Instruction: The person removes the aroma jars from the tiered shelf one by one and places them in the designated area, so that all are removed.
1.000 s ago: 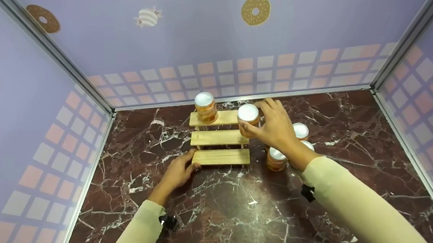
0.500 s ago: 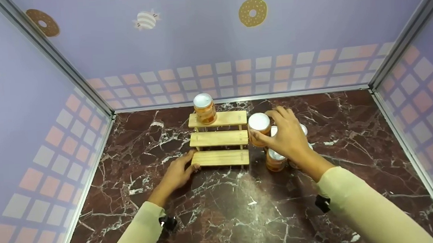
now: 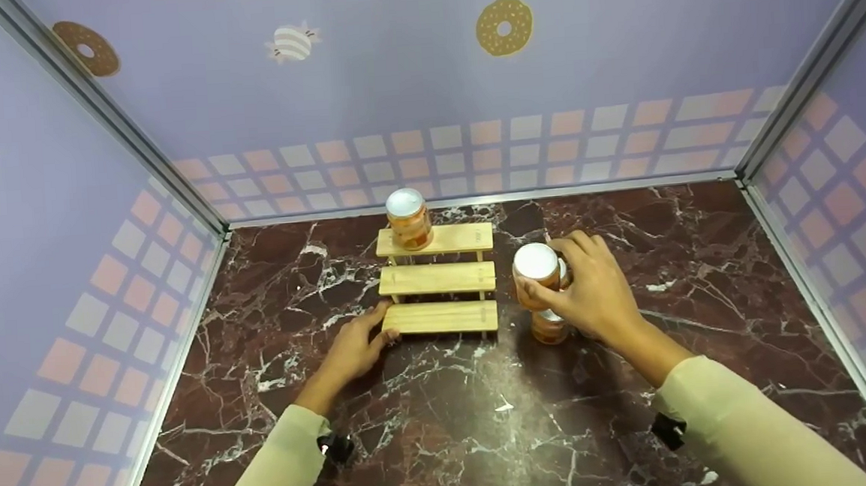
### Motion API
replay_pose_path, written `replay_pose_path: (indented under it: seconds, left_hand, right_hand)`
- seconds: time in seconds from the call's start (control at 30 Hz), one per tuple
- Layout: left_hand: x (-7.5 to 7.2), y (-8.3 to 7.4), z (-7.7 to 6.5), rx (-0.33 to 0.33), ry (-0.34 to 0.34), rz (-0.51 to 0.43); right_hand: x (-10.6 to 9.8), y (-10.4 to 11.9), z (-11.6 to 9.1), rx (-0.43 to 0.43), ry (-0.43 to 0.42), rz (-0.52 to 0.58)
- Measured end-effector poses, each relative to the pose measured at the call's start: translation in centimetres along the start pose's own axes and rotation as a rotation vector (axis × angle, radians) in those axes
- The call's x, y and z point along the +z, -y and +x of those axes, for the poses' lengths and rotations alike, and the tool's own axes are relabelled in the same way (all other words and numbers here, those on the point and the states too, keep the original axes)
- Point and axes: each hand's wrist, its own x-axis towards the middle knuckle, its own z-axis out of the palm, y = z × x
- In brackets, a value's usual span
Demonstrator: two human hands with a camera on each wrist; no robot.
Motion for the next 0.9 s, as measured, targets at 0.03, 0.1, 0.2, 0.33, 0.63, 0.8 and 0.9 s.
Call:
replay_pose_path:
  seconds: [0.03,0.1,0.2,0.33,0.63,0.8,0.9]
  left_hand:
    - [0.0,0.0,0.0,0.001,-0.001,0.001]
    - [0.0,0.0,0.0,-0.002,0.0,0.003]
    - [0.0,0.0,-0.1,0.0,0.003,0.002]
    - [0.0,0.0,-0.1,0.0,0.002,-0.004]
    - [0.0,-0.1,-0.2,-0.008,-0.006,-0.005]
    - [0.0,-0.1,-0.1,-0.014,0.0,-0.008]
    - [0.0,-0.1,0.0,-0.018,0.004,-0.015]
  right_hand:
    - [-0.1,0.0,-0.2,-0.001,0.0,0.003]
    - [-0.3,-0.1,-0.6,-0.002,0.003,0.007]
    - [-0.5,-0.1,-1.2,-0.001,0.008,0.012]
    - [-0.5,-0.1,-2.0,-0.011,-0.003,0.019]
    - [-0.8,-0.2,-3.5,-0.052,-0.042,0.005]
    - [-0.8,-0.4,-4.2,-0.082,-0.049,0.047]
    - [-0.9,-0.5,-4.6,-0.098,-0.049,0.058]
